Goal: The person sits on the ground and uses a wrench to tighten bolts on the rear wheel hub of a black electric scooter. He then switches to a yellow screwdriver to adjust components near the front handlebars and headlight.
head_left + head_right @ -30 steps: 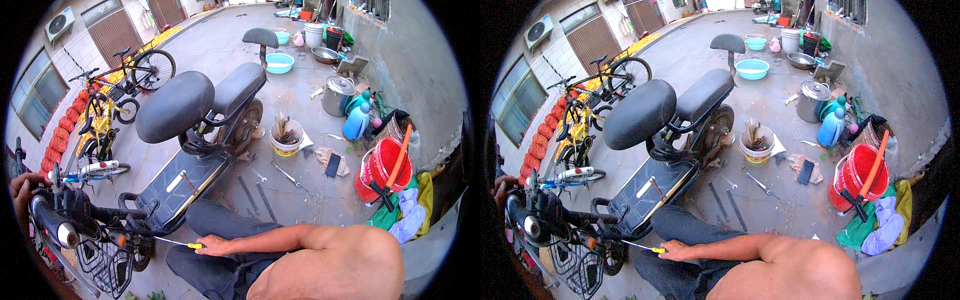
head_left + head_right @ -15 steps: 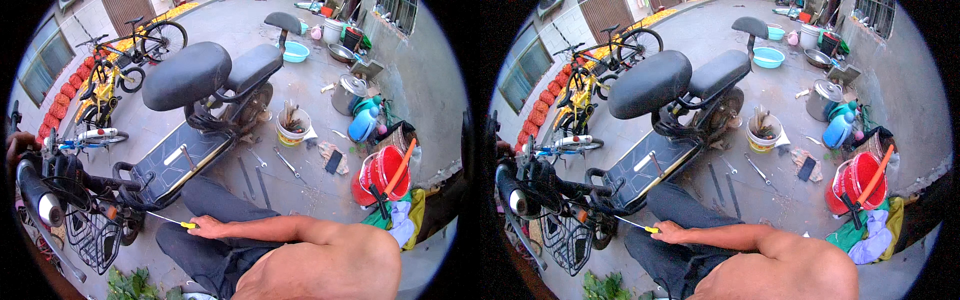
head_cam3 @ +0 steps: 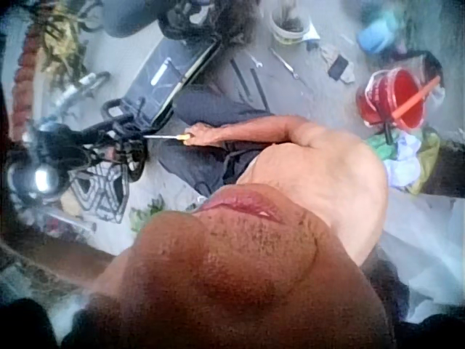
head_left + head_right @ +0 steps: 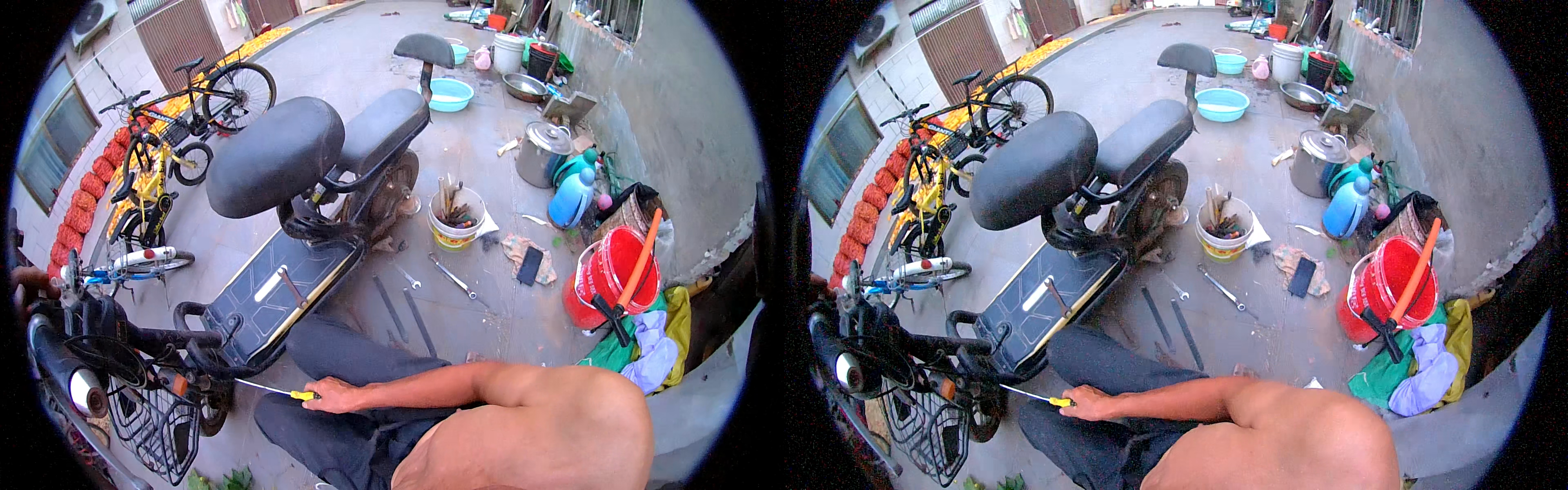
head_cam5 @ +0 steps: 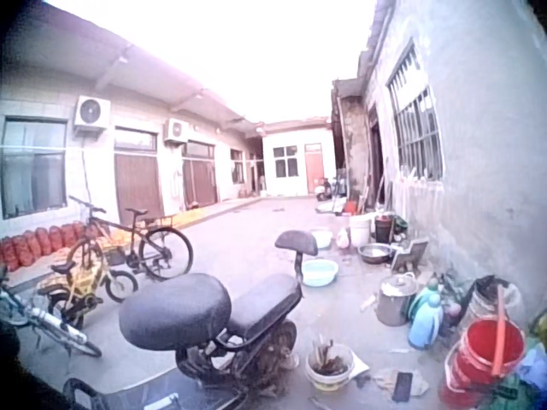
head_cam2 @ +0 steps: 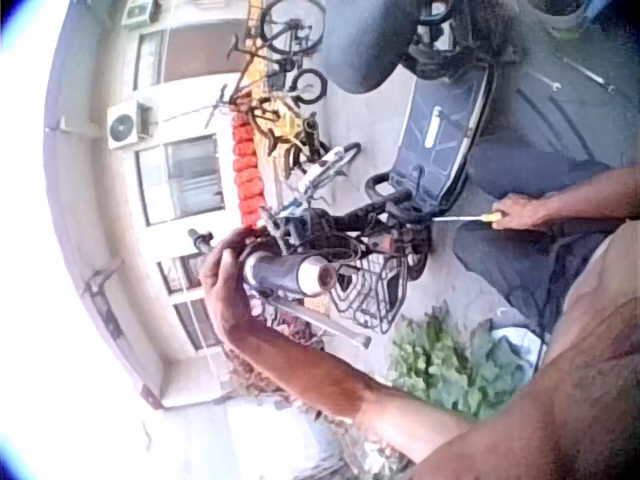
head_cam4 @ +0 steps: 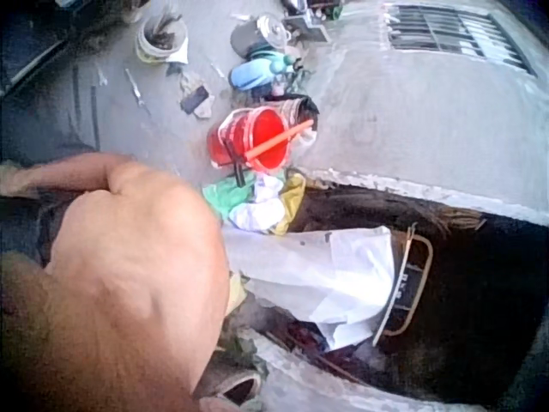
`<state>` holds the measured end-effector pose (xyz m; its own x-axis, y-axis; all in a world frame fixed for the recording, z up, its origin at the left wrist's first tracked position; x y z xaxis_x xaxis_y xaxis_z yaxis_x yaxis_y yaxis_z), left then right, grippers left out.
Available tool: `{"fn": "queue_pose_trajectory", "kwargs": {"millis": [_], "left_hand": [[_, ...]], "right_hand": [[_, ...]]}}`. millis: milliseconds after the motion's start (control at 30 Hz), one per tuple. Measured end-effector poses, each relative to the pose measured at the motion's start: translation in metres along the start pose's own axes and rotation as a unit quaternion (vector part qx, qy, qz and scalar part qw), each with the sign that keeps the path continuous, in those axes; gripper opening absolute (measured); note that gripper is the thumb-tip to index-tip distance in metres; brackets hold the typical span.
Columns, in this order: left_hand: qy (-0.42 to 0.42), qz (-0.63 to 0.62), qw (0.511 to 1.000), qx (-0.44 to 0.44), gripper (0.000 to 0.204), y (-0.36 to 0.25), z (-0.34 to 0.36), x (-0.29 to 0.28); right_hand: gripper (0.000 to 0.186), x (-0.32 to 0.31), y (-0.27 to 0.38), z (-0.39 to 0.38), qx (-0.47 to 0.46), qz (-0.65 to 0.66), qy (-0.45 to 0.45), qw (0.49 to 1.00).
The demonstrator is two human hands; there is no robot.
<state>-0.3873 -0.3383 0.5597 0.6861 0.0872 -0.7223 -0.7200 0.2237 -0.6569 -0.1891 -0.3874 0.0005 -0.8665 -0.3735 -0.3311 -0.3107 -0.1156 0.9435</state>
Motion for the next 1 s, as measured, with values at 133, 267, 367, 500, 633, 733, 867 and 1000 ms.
{"fn": "queue_pose_trajectory", "kwargs": {"millis": [133, 267, 367, 500, 633, 733, 867, 1000], "left_hand": [[-0.012, 0.003, 1.000, 0.003, 0.036, -0.001, 0.005, 0.005], [-0.026, 0.025, 0.999, -0.017, 0.033, -0.005, 0.003, 0.006], [-0.046, 0.041, 0.997, -0.037, 0.032, -0.008, -0.004, 0.004], [-0.140, 0.081, 0.987, -0.005, 0.027, -0.014, -0.024, -0.002], [-0.201, 0.131, 0.967, 0.085, 0.033, 0.037, -0.001, 0.016], [-0.187, 0.149, 0.965, 0.108, 0.029, 0.009, -0.016, 0.020], [-0.220, 0.037, 0.967, 0.127, 0.031, 0.018, -0.037, 0.017], [-0.238, 0.023, 0.960, 0.149, 0.030, 0.024, -0.035, 0.021]], "right_hand": [[0.048, 0.001, -0.006, -0.001, 0.008, -0.004, -0.010, 1.000], [0.049, 0.003, -0.009, -0.002, 0.001, -0.001, -0.008, 1.000], [0.050, 0.001, 0.000, -0.003, 0.008, -0.007, 0.011, 1.000], [0.047, 0.015, 0.010, -0.003, 0.017, -0.034, 0.041, 0.998], [0.049, -0.011, -0.004, -0.003, 0.027, -0.042, -0.027, 0.998], [0.051, -0.006, 0.009, -0.002, 0.009, -0.053, -0.009, 0.999], [0.048, 0.003, 0.022, -0.006, 0.005, -0.041, 0.009, 0.999], [0.047, 0.000, 0.016, -0.005, 0.044, -0.034, 0.023, 0.998]]}}
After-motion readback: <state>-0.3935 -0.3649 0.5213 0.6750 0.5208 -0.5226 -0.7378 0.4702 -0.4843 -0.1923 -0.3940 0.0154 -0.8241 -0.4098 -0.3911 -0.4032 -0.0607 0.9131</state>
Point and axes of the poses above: each hand's wrist, its own z-axis towards the middle knuckle, its own x-axis out of the palm, y = z × x, the point moved 3 cm from there along z, towards the middle knuckle, and after that the axes turned 14 degrees about -y, right-handed, at the moved point
